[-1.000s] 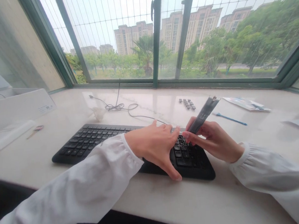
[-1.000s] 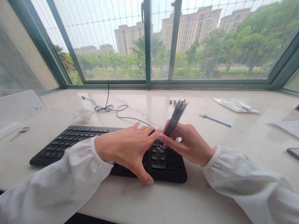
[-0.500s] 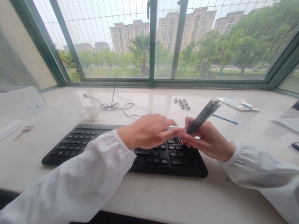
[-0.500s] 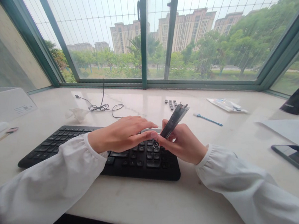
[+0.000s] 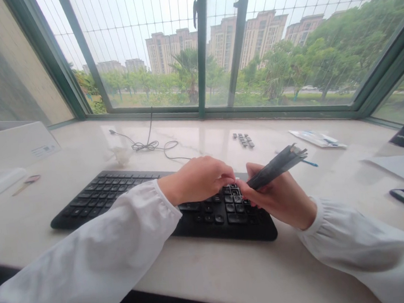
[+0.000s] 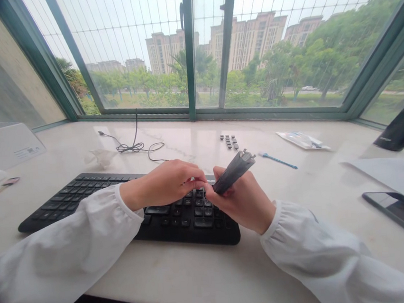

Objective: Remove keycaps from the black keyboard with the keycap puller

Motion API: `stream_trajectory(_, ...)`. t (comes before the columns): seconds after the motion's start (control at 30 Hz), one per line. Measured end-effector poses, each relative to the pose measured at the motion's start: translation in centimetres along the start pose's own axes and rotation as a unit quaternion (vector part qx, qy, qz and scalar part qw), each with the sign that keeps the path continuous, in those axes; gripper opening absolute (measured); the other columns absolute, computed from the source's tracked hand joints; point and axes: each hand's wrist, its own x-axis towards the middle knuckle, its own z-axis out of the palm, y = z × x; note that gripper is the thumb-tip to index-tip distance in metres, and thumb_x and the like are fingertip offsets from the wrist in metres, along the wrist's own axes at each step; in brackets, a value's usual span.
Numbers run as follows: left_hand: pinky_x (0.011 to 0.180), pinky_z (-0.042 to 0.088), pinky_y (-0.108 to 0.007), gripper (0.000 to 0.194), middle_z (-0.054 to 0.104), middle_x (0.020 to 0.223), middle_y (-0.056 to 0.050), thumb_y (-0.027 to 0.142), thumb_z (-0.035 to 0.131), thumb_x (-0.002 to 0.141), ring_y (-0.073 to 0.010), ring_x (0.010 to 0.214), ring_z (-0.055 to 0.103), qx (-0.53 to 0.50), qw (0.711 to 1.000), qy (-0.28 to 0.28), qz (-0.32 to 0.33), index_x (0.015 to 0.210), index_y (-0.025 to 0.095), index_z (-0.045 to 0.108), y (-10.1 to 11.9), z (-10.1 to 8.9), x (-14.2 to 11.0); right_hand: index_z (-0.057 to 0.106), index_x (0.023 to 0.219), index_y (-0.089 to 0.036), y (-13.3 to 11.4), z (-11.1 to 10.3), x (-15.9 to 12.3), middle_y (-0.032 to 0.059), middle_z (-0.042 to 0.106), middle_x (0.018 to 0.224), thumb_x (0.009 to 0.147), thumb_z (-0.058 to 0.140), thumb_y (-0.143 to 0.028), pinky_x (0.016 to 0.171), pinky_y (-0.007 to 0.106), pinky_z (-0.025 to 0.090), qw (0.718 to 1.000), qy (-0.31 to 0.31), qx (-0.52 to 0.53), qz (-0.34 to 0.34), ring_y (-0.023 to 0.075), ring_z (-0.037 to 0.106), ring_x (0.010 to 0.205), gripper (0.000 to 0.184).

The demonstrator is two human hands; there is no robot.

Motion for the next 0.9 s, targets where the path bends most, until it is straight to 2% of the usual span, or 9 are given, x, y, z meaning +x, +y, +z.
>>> stream_trajectory(0.17,0.068,0.039,-0.021,0.012,0.069,0.092,0.000,0.023,0.059,0.091,-0.0113,0.077,0.060,-0.051,0.998,0.005,0.044,0.093,0.023,0.071,-0.2,0.6,0.1,0.038,0.062,-0.022,0.3,-0.3,0.1,-0.0021,0.053,0.049,0.086,0.058,-0.041,0.043,0.023,0.030,0.999,-0.038,0.028,-0.021,0.0104,0.044,0.044,0.037)
stream_trajectory(0.4,0.068,0.039,-0.021,0.012,0.069,0.092,0.001,0.026,0.057,0.091,-0.0127,0.079,0.061,-0.078,0.996,0.023,0.031,0.093,0.022,0.068,-0.1,1.3,0.3,0.047,0.069,-0.020,1.5,-0.7,0.5,-0.0011,0.059,0.055,0.089,0.059,-0.046,0.044,0.022,0.034,0.989,-0.103,0.103,-0.028,0.0109,0.051,0.048,0.035)
stream_trajectory(0.77,0.063,0.036,-0.024,0.019,0.069,0.096,0.002,0.023,0.054,0.088,-0.0152,0.083,0.063,-0.018,0.999,0.012,0.043,0.094,0.026,0.071,0.4,1.5,0.3,0.058,0.072,-0.017,1.7,-1.4,1.0,0.0003,0.055,0.064,0.092,0.052,-0.048,0.053,0.023,0.037,0.986,-0.119,0.047,-0.105,0.0110,0.047,0.056,0.038)
stream_trajectory(0.9,0.063,0.037,-0.025,0.018,0.071,0.095,0.003,0.024,0.055,0.086,-0.0156,0.083,0.064,-0.033,0.999,0.012,0.041,0.092,0.027,0.072,0.5,1.3,0.2,0.060,0.078,-0.017,1.9,-1.5,1.0,0.0013,0.060,0.067,0.093,0.051,-0.049,0.055,0.024,0.038,0.986,-0.127,0.046,-0.103,0.0122,0.050,0.058,0.036)
